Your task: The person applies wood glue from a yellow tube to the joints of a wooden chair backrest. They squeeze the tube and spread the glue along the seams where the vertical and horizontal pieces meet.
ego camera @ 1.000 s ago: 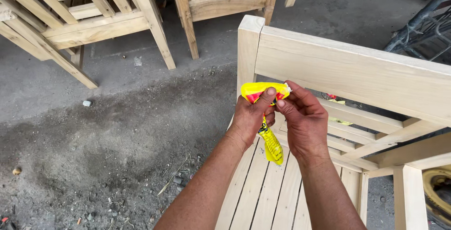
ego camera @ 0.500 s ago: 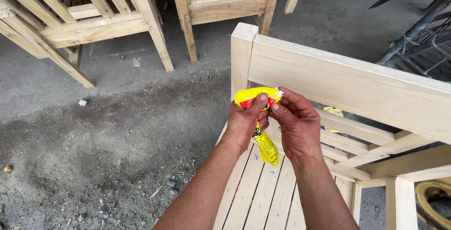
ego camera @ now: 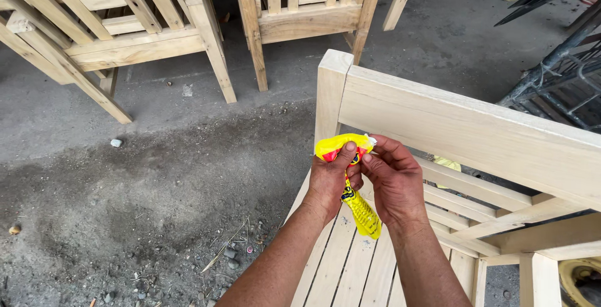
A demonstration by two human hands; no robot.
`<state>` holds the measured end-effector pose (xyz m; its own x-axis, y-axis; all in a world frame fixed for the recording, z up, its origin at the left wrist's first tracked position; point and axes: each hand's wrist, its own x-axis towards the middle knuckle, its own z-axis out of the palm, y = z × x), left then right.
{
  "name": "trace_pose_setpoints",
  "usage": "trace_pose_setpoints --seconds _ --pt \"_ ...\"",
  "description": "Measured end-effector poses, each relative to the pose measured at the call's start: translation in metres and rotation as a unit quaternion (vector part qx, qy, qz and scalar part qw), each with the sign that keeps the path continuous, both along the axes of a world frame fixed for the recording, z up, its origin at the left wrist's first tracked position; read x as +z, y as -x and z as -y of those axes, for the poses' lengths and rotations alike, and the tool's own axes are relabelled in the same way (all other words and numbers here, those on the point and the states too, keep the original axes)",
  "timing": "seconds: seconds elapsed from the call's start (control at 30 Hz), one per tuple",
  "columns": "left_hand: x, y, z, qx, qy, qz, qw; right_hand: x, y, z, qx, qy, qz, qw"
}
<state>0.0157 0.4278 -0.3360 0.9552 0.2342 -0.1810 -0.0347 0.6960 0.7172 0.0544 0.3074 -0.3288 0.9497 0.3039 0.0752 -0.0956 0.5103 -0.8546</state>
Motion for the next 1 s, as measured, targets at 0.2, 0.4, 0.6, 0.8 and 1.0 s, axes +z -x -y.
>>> trace_pose_setpoints --seconds 0.2,0.4,0.6,0.8,1.0 --pt "0.011 -0.010 -0.021 0.007 -0.039 0.008 0.999 0.014 -0.005 -0.019 0.001 -0.026 -0.015 1.000" --pt "0.027 -0.024 -0.035 -0.001 -0.065 -0.012 0.998 0.031 -0.016 -0.032 -0.021 -0.014 -0.028 0.999" --pt "0.033 -0.040 -0.053 0.008 -0.107 0.003 0.994 0.048 -0.031 -0.046 -0.026 0.006 0.014 1.000" --pt "0.030 -0.057 -0.069 -0.002 -0.146 -0.019 0.989 0.077 -0.045 -0.052 -0.081 0.110 0.042 0.990" --pt "0.025 -0.062 -0.083 -0.018 -0.194 0.000 0.981 0.097 -0.050 -0.058 -0.090 0.215 0.016 0.972"
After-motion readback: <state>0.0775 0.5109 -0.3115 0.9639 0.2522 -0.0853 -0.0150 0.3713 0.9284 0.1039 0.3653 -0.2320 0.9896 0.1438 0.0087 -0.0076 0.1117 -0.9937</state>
